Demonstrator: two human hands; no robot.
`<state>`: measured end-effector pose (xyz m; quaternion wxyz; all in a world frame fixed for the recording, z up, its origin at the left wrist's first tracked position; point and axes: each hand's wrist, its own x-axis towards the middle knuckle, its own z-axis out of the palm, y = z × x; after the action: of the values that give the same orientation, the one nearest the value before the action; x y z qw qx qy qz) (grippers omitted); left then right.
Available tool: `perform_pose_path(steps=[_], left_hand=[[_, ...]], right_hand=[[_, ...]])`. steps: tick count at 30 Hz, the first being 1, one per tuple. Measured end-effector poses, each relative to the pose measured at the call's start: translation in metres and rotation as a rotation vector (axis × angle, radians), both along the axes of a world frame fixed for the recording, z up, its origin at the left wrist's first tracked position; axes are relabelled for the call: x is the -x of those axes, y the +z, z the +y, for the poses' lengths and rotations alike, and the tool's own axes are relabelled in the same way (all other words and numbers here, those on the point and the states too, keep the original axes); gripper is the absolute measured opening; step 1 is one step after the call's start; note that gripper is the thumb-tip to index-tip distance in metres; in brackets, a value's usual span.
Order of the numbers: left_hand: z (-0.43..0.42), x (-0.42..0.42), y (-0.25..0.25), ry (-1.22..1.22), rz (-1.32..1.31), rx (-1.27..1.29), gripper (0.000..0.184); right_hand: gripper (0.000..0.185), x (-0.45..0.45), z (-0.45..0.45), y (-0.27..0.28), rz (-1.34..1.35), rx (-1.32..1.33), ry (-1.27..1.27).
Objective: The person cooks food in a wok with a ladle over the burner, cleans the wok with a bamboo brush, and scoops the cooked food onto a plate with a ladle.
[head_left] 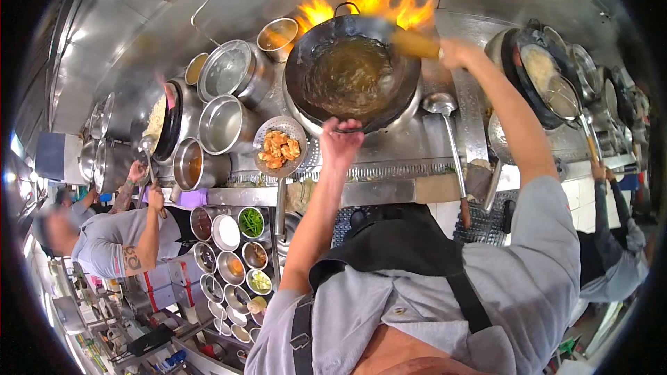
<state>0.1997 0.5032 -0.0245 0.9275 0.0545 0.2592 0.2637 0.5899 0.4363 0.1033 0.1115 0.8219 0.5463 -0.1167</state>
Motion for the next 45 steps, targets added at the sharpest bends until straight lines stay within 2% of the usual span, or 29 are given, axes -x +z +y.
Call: perform_pose_path(steps=[1, 3, 4, 5, 6, 7, 9, 10, 11, 12, 14, 15, 17, 18, 20, 23, 26, 27, 29, 31, 32, 34, 35, 38, 39, 42, 44, 45], left_hand=[[0.012, -0.004, -0.019, 0.042, -0.065, 0.006, 0.022], [0.034, -0.002, -0.049, 0.12, -0.19, 0.021, 0.023], [0.042, 0.001, -0.045, 0.153, 0.069, -0.125, 0.029], [0.051, 0.01, -0.039, 0.187, 0.329, -0.268, 0.036], [0.061, 0.032, -0.021, 0.143, 0.269, -0.234, 0.038], [0.086, 0.06, -0.029, 0.022, -0.001, -0.211, 0.039], [0.089, 0.086, 0.034, 0.026, 0.339, -0.297, 0.04], [0.105, 0.104, 0.033, -0.013, 0.275, -0.298, 0.038], [0.107, 0.115, 0.05, -0.056, 0.237, -0.299, 0.036], [0.109, 0.121, 0.061, -0.08, 0.261, -0.337, 0.035], [0.106, 0.123, 0.083, -0.106, 0.3, -0.402, 0.034], [0.101, 0.12, 0.095, -0.107, 0.308, -0.437, 0.034], [0.09, 0.112, 0.112, -0.084, 0.269, -0.481, 0.034], [0.083, 0.107, 0.119, -0.076, 0.253, -0.502, 0.034], [0.068, 0.099, 0.135, -0.018, 0.229, -0.542, 0.035], [0.05, 0.095, 0.149, 0.084, 0.222, -0.589, 0.035], [0.018, 0.097, 0.164, 0.147, 0.276, -0.683, 0.036], [0.004, 0.093, 0.164, 0.202, 0.278, -0.696, 0.037], [-0.021, 0.086, 0.161, 0.214, 0.256, -0.782, 0.038], [-0.053, 0.075, 0.163, 0.238, 0.296, -0.83, 0.034], [-0.072, 0.07, 0.167, 0.265, 0.348, -0.847, 0.032], [-0.092, 0.074, 0.162, 0.207, 0.383, -0.954, 0.028], [-0.099, 0.073, 0.159, 0.186, 0.369, -0.959, 0.027], [-0.112, 0.068, 0.149, 0.164, 0.358, -1.003, 0.023], [-0.112, 0.067, 0.15, 0.166, 0.342, -1.024, 0.022], [-0.101, 0.066, 0.158, 0.186, 0.347, -0.998, 0.024], [-0.088, 0.071, 0.164, 0.204, 0.35, -0.956, 0.027], [-0.083, 0.071, 0.162, 0.234, 0.331, -0.919, 0.027]], right_hand=[[0.045, -0.015, -0.003, -0.002, -0.127, -0.111, -0.079], [0.052, 0.024, -0.047, 0.049, 0.249, -0.196, -0.379], [0.055, 0.049, -0.074, 0.066, 0.435, -0.239, -0.526], [0.061, 0.067, -0.102, 0.063, 0.519, -0.269, -0.558], [0.067, 0.089, -0.133, 0.053, 0.606, -0.295, -0.594], [0.071, 0.115, -0.164, 0.034, 0.667, -0.377, -0.592], [0.076, 0.137, -0.228, -0.1, 0.251, -0.838, -0.089], [0.079, 0.18, -0.249, -0.096, 0.518, -0.594, -0.375], [0.08, 0.198, -0.273, -0.138, 0.531, -0.565, -0.353], [0.081, 0.228, -0.282, -0.125, 0.636, -0.33, -0.515], [0.081, 0.242, -0.31, -0.175, 0.677, -0.322, -0.56], [0.081, 0.247, -0.317, -0.18, 0.639, -0.352, -0.553], [0.078, 0.237, -0.329, -0.204, 0.709, -0.577, -0.482], [0.077, 0.232, -0.325, -0.183, 0.849, -0.495, -0.618], [0.076, 0.222, -0.312, -0.108, 1.12, -0.315, -0.884], [0.075, 0.18, -0.326, -0.126, 0.944, -0.599, -0.584], [0.075, 0.217, -0.278, -0.045, 0.699, -0.658, -0.475], [0.076, 0.243, -0.256, -0.011, 0.537, -0.628, -0.383], [0.076, 0.281, -0.213, 0.03, 0.666, -0.476, -0.301], [0.075, 0.294, -0.166, 0.001, 0.668, -0.614, 0.089], [0.074, 0.288, -0.138, -0.038, 0.891, -0.583, 0.059], [0.073, 0.268, -0.078, -0.1, 0.898, -0.59, -0.209], [0.072, 0.261, -0.052, -0.116, 0.67, -0.632, -0.432], [0.072, 0.276, -0.017, -0.155, 0.766, -0.878, -0.546], [0.073, 0.288, -0.024, -0.138, 0.881, -0.957, -0.353], [0.07, 0.294, -0.055, -0.134, 0.907, -1.019, -0.059], [0.057, 0.217, -0.079, -0.125, 0.788, -0.554, -0.406], [0.052, 0.164, -0.08, -0.167, 0.858, -0.468, -0.589]])
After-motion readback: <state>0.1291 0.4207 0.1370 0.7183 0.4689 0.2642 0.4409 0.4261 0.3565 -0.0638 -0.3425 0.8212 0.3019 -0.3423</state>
